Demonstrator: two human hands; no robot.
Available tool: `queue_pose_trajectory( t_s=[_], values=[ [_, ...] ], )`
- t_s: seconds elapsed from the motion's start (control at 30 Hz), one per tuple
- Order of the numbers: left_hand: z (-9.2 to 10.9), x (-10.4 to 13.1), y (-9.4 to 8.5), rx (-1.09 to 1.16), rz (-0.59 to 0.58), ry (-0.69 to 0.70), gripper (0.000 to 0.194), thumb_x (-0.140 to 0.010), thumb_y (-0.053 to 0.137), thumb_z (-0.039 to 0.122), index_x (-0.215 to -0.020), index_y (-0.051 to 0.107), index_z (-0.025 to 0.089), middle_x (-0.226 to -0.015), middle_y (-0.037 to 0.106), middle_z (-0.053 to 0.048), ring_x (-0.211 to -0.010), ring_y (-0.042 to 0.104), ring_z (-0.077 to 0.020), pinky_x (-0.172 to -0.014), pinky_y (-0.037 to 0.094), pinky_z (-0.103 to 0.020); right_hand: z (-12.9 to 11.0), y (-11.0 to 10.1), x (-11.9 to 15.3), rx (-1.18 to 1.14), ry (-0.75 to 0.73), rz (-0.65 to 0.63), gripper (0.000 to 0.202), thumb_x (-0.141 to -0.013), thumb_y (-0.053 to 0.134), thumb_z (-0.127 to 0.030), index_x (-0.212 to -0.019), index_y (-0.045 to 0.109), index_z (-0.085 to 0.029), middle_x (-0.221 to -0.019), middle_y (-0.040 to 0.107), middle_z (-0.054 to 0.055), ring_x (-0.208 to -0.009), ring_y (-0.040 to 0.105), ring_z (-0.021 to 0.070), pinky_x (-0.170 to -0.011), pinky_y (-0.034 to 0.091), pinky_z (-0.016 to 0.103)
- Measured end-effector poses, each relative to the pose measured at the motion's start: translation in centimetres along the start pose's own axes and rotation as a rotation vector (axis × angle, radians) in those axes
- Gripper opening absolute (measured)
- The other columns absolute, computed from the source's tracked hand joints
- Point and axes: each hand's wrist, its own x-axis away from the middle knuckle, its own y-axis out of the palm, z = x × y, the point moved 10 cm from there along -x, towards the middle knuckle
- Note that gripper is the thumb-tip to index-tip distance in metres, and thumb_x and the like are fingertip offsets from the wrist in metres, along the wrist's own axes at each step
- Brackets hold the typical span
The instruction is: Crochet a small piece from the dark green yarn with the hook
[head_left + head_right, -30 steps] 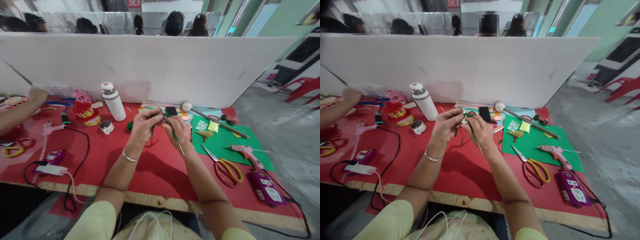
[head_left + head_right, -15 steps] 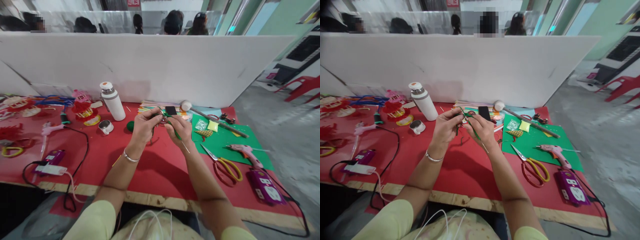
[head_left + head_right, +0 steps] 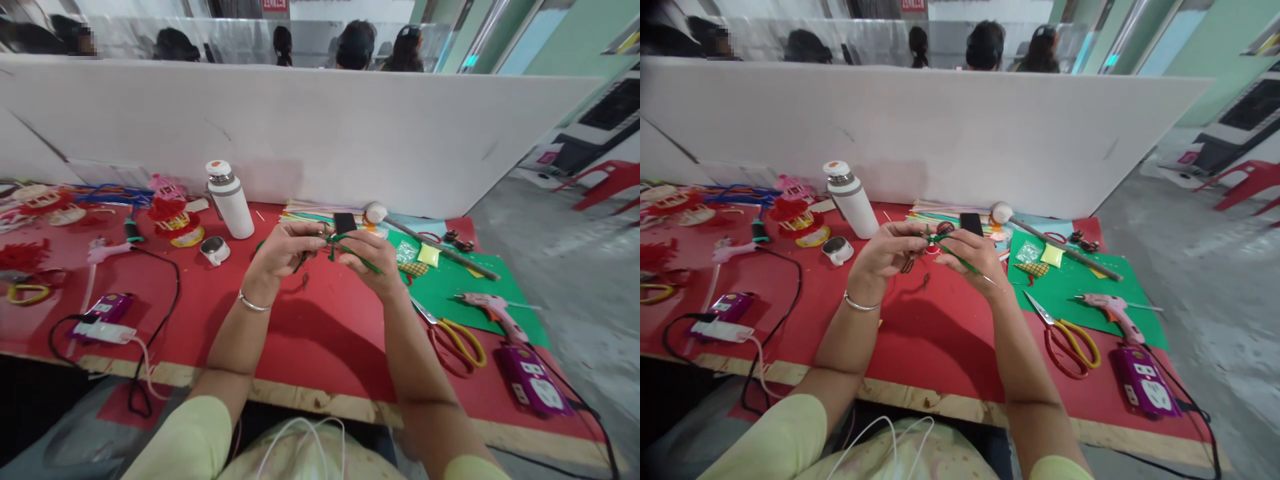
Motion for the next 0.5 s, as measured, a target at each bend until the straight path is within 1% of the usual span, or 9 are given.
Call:
queue_pose_trajectory(
  t_s=[0.07, 0.17, 0.27, 0.33, 0.4, 0.5],
  values=[
    [0.4, 0.0, -0.6, -0.048, -0.013, 0.008, 0.027, -0.057, 0.097, 0.021, -0.082, 0.088, 0.017, -0.073, 0.077, -0.006, -0.056, 0.06, -0.0088, -0.049, 0.044, -0.021, 0.0, -0.1, -0.3, -0.003, 0.006, -0.068, 0.031, -0.1, 0.068, -0.048, -0.116, 0.079, -0.023, -0.106, 0.08, 0.009, -0.096, 0.078, 0.0205, -0.085, 0.063, 0.032],
    [0.7, 0.0, -1.1, -0.103, -0.014, 0.029, 0.023, -0.059, 0.096, 0.021, -0.08, 0.087, 0.017, -0.07, 0.075, -0.005, -0.054, 0.059, -0.0076, -0.05, 0.044, -0.02, -0.5, 0.0, -0.6, 0.056, 0.025, -0.155, 0.028, -0.103, 0.066, -0.043, -0.117, 0.078, -0.023, -0.108, 0.08, 0.009, -0.098, 0.078, 0.0202, -0.085, 0.063, 0.031],
    [0.9, 0.0, -1.5, -0.147, 0.003, 0.039, 0.019, -0.06, 0.095, 0.021, -0.077, 0.086, 0.016, -0.066, 0.073, -0.004, -0.052, 0.057, -0.007, -0.049, 0.044, -0.02, -1.3, -0.2, -0.9, 0.068, 0.023, -0.19, 0.024, -0.106, 0.063, -0.037, -0.117, 0.078, -0.022, -0.11, 0.079, 0.01, -0.102, 0.077, 0.0196, -0.086, 0.062, 0.031],
    [0.9, 0.0, -1.8, -0.172, 0.005, 0.04, 0.017, -0.061, 0.094, 0.021, -0.074, 0.084, 0.016, -0.064, 0.072, -0.003, -0.05, 0.057, -0.0073, -0.048, 0.044, -0.021, -1.7, -0.3, -1.1, 0.024, 0.03, -0.205, 0.023, -0.107, 0.061, -0.032, -0.118, 0.078, -0.021, -0.11, 0.078, 0.01, -0.102, 0.076, 0.0188, -0.086, 0.062, 0.031],
    [0.8, 0.0, -1.9, -0.189, 0.0, 0.036, 0.016, -0.061, 0.093, 0.02, -0.073, 0.084, 0.016, -0.064, 0.072, -0.003, -0.049, 0.057, -0.008, -0.048, 0.045, -0.022, -1.7, -0.5, -1.2, -0.046, 0.059, -0.221, 0.023, -0.107, 0.059, -0.029, -0.116, 0.078, -0.02, -0.108, 0.078, 0.009, -0.098, 0.075, 0.0176, -0.083, 0.062, 0.031],
    [0.5, -0.1, -1.7, -0.22, -0.041, 0.024, 0.014, -0.062, 0.091, 0.018, -0.074, 0.085, 0.017, -0.065, 0.072, -0.003, -0.051, 0.059, -0.0098, -0.05, 0.047, -0.023, -1.2, -1.0, -1.1, -0.167, 0.145, -0.227, 0.025, -0.107, 0.058, -0.03, -0.103, 0.081, -0.021, -0.1, 0.078, 0.008, -0.089, 0.074, 0.0167, -0.076, 0.061, 0.03]
  ],
)
